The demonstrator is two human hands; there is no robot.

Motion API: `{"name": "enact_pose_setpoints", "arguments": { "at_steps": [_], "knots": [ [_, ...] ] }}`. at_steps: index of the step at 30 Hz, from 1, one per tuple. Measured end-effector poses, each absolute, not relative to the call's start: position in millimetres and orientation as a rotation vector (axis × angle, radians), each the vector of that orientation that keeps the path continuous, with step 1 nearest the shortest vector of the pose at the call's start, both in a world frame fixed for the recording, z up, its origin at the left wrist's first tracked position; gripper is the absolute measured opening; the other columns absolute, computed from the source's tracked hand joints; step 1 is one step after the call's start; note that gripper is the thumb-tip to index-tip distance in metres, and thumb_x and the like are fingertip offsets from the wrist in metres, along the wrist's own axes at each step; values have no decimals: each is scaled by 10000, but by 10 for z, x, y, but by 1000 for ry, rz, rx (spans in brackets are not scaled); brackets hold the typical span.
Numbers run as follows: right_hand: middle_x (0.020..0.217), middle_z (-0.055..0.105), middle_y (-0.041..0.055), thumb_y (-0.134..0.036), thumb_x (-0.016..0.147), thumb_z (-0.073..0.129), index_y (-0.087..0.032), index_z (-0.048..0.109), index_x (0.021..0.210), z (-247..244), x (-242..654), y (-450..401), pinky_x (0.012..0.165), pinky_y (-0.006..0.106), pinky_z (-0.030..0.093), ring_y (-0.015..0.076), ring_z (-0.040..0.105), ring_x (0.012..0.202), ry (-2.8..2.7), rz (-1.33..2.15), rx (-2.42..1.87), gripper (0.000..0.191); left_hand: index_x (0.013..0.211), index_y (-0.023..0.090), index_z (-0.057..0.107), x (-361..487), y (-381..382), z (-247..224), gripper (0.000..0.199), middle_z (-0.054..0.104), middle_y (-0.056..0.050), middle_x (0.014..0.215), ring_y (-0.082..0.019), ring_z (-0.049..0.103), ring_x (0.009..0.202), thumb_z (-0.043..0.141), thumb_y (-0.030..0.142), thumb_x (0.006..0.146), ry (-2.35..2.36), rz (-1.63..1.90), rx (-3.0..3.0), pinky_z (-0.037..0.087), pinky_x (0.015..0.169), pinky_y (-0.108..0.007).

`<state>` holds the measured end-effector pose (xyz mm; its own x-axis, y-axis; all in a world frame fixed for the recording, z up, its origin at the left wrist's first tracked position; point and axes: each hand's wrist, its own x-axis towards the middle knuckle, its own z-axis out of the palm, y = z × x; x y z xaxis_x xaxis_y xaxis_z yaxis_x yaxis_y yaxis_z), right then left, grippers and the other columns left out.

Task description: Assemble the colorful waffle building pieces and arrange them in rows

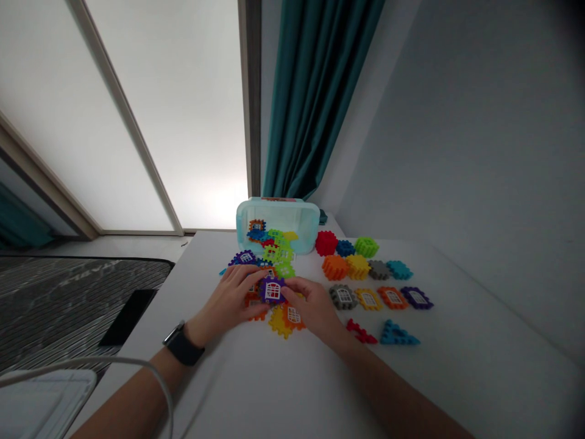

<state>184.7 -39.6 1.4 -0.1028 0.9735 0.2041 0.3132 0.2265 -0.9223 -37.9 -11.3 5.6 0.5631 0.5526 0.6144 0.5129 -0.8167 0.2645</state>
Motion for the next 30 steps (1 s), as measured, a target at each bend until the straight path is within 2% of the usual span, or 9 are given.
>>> {"name": "enact_pose_setpoints", "arguments": {
  "at_steps": [2,4,6,9,12,20,30],
  "knots": [
    [904,771,34,-349,899,595,-189,731,929,9,1846,-392,800,359,586,216,720,832,-1585,986,-1233,212,1302,220,555,-382,-109,54,490,625,-125,1208,-288,591,1124,720,394,874,925,1109,2786,480,981,-481],
    [927,767,44,-336,917,580,-195,722,984,7,1861,-396,803,373,596,219,720,843,-1624,905,-1232,211,1262,214,581,-387,-100,43,441,619,-128,1207,-294,586,1126,707,404,885,943,1120,2801,483,974,-487],
    [1045,750,73,-319,937,572,-212,687,1119,14,1895,-404,884,422,587,243,703,967,-1754,650,-1185,241,1251,211,585,-392,-88,27,431,604,-132,1217,-297,576,1133,696,422,892,971,1155,2775,489,969,-490],
    [1319,640,119,-331,955,590,-233,546,1363,46,1972,-407,1072,499,490,276,579,1244,-2040,191,-1008,422,1256,213,574,-398,-72,5,446,574,-135,1236,-290,566,1136,668,468,903,1005,1201,2694,506,953,-485],
    [1420,567,131,-341,970,585,-217,452,1450,88,2038,-393,1128,501,445,276,503,1335,-2187,-65,-909,513,1250,229,577,-403,-65,-2,459,559,-131,1249,-291,562,1144,656,512,897,1010,1190,2656,513,945,-495],
    [1368,615,112,-274,976,584,-211,591,1291,118,2050,-385,1079,456,496,254,536,1292,-2280,-177,-865,321,1231,222,611,-398,-76,-9,452,599,-126,1213,-299,578,1122,718,464,864,1024,1194,2688,504,961,-497],
    [1364,599,126,-220,953,602,-199,615,1205,216,2067,-436,1068,466,497,262,541,1273,-2307,-138,-907,254,1218,203,604,-285,-129,60,444,611,-131,1188,-292,583,1097,682,490,888,1016,1193,2725,496,950,-472]
  ]
}}
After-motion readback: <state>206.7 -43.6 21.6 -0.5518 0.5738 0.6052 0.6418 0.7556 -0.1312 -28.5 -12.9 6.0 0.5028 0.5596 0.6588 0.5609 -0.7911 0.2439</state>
